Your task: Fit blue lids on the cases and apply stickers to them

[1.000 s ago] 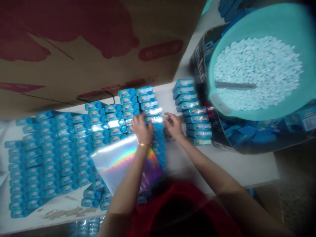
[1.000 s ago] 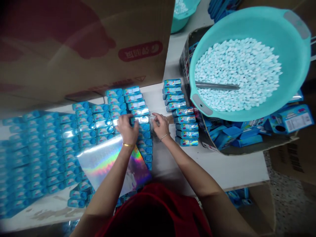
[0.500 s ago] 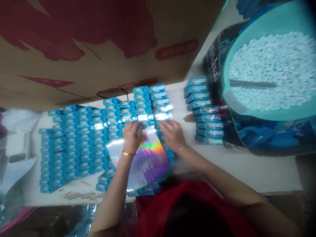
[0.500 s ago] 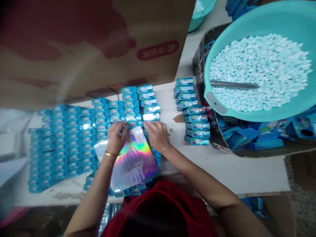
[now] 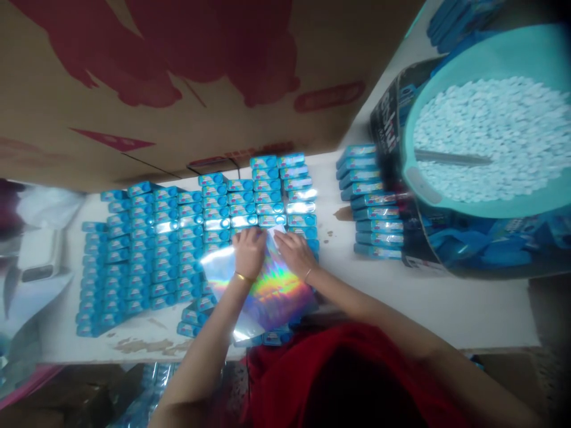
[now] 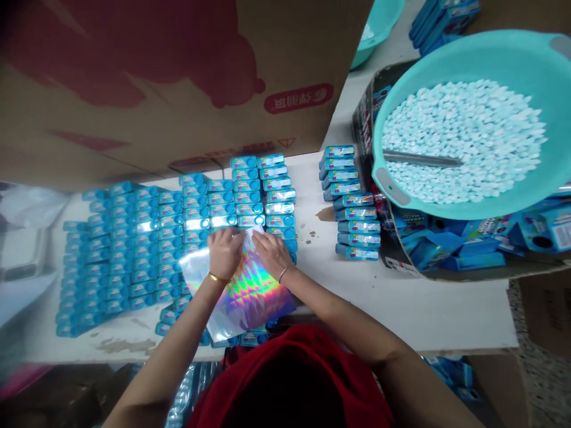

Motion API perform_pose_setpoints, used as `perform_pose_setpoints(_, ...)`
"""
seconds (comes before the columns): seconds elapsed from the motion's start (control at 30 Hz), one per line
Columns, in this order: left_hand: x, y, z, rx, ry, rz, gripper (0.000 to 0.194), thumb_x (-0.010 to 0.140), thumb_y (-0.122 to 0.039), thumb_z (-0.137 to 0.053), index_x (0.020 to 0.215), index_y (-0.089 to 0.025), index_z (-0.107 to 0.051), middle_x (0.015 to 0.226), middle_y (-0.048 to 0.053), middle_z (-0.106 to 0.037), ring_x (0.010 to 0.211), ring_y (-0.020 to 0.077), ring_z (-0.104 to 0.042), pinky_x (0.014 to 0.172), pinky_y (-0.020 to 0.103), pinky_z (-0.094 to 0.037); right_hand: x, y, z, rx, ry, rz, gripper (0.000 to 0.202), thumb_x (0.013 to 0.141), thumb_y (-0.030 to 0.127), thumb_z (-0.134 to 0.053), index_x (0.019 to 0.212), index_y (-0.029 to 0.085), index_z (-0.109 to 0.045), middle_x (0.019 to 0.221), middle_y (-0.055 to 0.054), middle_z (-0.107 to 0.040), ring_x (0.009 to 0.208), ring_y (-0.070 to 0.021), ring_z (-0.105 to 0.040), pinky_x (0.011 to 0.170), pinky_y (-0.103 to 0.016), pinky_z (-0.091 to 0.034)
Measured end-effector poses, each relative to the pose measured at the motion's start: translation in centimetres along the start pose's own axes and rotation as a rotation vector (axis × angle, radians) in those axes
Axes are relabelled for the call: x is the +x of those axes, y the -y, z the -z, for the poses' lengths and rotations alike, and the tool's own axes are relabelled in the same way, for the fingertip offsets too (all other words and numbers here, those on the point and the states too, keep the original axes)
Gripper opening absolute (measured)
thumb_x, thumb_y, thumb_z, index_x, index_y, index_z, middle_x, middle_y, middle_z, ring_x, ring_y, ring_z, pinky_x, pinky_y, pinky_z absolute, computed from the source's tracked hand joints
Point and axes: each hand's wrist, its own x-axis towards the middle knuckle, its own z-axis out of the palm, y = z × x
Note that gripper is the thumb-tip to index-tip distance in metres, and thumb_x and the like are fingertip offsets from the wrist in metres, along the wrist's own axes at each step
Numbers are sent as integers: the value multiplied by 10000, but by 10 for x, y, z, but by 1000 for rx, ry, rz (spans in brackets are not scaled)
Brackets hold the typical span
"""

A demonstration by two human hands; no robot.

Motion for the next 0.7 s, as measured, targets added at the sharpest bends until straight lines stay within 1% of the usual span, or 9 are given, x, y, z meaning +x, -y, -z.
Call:
perform_pose_setpoints(0.13,-15,-5,1,-64,-14,-21,195,896,-235,-499,1000,-251,-663,1158,101,-633,1017,271,-510,836,418,-330,0,2,-1,26,11,-22,406,940,192,-450,1338,195,-531,1412,-94,-515,1195,-266,-469,987,-439,-392)
perform_pose_setpoints(0.2,-26,-12,6,-155,-8,-25,148,888,-242,-513,932,-223,-654,1103,103,-650,980,253,-535,810,393,-352,1,1,-2,35,6,-33,413,935,171,-437,1335,196,-536,1410,-93,-518,1203,-267,-462,1000,-450,-385)
perform_pose_setpoints(0.27,-39,-19,17,-303,-50,13,111,881,-251,-528,870,-206,-629,954,80,-667,891,219,-564,794,366,-374,2,1,1,65,2,-31,418,920,155,-440,1322,185,-548,1402,-99,-525,1205,-271,-459,1009,-458,-381)
perform_pose_setpoints(0.33,-48,-26,30,-502,-172,153,90,865,-275,-561,829,-203,-602,818,38,-645,809,184,-574,788,336,-398,3,2,8,142,-19,-23,402,910,156,-440,1290,175,-572,1375,-112,-547,1191,-270,-470,1017,-463,-377)
perform_pose_setpoints(0.4,-51,-33,42,-741,-333,378,112,829,-306,-615,811,-201,-581,768,9,-614,764,156,-572,759,300,-422,2,7,20,281,-103,-44,355,929,200,-412,1227,175,-604,1307,-120,-592,1171,-257,-491,1023,-454,-376)
perform_pose_setpoints(0.47,-47,-38,50,-993,-433,575,169,782,-329,-665,813,-196,-565,761,-5,-595,727,133,-564,708,263,-434,-2,14,32,477,-213,-124,340,964,286,-357,1152,185,-622,1198,-109,-635,1127,-233,-527,997,-417,-404)
perform_pose_setpoints(0.53,-36,-44,51,-1204,-450,679,213,739,-333,-695,802,-189,-550,740,-16,-582,695,114,-557,684,242,-440,-7,22,43,668,-268,-256,342,965,384,-359,1071,196,-624,1058,-78,-650,1015,-206,-575,911,-363,-457)
perform_pose_setpoints(0.63,-17,-53,39,-1372,-402,732,232,698,-316,-714,778,-184,-541,706,-25,-576,679,105,-562,699,238,-452,-12,26,55,826,-273,-446,282,895,460,-495,879,202,-608,822,-15,-612,792,-166,-577,755,-297,-482)
perform_pose_setpoints(0.7,-4,-61,26,-1395,-365,729,225,695,-315,-711,765,-183,-544,694,-27,-575,671,106,-560,701,242,-454,-13,19,62,847,-315,-535,264,872,449,-531,783,205,-575,722,9,-574,713,-151,-547,701,-280,-470)
